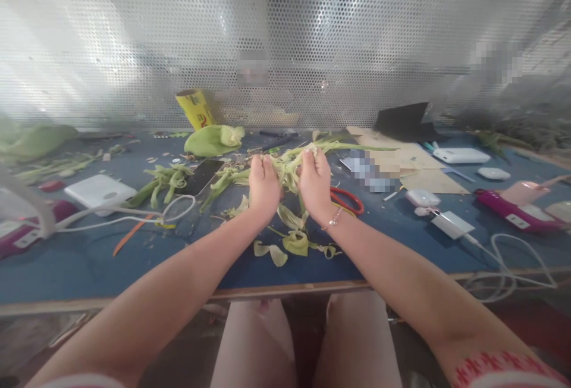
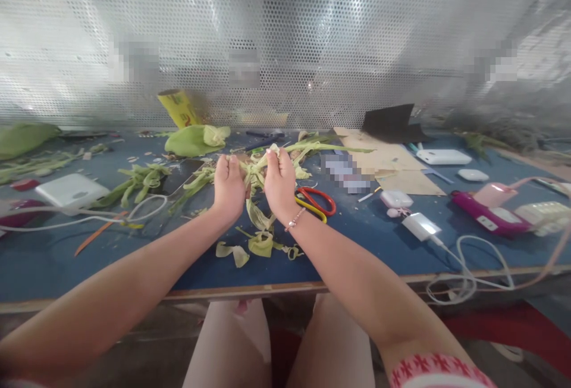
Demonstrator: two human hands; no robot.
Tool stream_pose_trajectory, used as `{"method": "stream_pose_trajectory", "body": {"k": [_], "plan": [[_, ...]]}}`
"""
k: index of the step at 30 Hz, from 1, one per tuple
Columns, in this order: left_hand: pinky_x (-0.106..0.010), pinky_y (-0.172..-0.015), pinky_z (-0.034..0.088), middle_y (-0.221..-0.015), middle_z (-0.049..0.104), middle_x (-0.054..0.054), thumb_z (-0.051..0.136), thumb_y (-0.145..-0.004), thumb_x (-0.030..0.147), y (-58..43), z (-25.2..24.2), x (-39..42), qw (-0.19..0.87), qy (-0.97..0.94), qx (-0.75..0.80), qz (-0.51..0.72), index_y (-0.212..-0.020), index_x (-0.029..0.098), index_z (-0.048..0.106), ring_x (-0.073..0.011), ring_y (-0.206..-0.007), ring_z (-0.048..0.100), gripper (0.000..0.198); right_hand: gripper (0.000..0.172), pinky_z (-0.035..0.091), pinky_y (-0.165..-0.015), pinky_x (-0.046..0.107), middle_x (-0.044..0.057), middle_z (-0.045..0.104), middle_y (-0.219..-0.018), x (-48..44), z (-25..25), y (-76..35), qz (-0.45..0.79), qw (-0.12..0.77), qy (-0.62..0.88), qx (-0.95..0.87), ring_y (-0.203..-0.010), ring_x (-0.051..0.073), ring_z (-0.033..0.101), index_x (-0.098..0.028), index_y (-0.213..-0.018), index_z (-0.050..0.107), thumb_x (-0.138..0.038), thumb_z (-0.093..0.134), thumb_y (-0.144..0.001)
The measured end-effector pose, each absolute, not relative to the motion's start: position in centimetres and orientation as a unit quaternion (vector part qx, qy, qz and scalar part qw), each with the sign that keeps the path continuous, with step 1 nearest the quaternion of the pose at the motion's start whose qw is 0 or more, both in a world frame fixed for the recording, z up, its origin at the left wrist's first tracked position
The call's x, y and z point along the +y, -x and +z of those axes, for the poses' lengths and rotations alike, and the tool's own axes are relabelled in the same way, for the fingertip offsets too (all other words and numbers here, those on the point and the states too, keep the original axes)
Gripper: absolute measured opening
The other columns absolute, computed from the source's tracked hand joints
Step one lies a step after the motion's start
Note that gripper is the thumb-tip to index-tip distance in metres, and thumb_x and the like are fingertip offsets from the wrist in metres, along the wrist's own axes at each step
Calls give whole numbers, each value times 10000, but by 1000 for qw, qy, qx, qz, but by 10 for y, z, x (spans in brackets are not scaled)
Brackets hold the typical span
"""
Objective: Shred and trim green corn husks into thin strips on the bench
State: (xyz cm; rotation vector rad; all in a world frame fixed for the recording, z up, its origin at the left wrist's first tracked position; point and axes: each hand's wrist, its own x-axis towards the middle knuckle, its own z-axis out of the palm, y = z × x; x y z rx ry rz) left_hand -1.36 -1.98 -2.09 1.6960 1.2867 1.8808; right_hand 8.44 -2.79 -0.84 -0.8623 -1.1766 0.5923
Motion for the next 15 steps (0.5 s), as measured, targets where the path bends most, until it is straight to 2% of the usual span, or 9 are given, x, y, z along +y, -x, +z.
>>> {"method": "stream_pose_trajectory", "body": {"k": [4,7,11,15], "plan": [[-263,-560,336,-605,379,29,437,-878,425,17,-12,-25,180,-577,471,643,-675,211,350,-105,-554,376,307,309,288,-411,207,-85,322,-492,-31,-5,-91,299,671,377,-564,-399,63,311,-229,-703,361,-471,410,-889],[-242,-559,320,-589,362,34,479,-860,375,18,-12,-22,238,-580,466,624,-620,197,356,-98,-562,359,322,313,265,-382,205,-91,300,-466,-33,-3,-94,314,653,379,-576,-371,63,279,-231,-706,362,-483,405,-886],[-225,-521,304,-563,351,42,478,-850,346,18,-14,-16,333,-541,468,614,-600,191,363,-93,-535,342,316,271,352,-464,212,-51,417,-567,-30,-7,-94,260,632,380,-623,-486,81,402,-219,-735,434,-461,459,-856],[-215,-512,293,-575,369,41,499,-834,312,20,-12,-16,312,-559,468,610,-606,181,389,-86,-549,343,285,209,439,-594,251,7,548,-792,-26,-14,-92,263,584,339,-689,-665,115,515,-212,-842,520,-397,588,-773]]}}
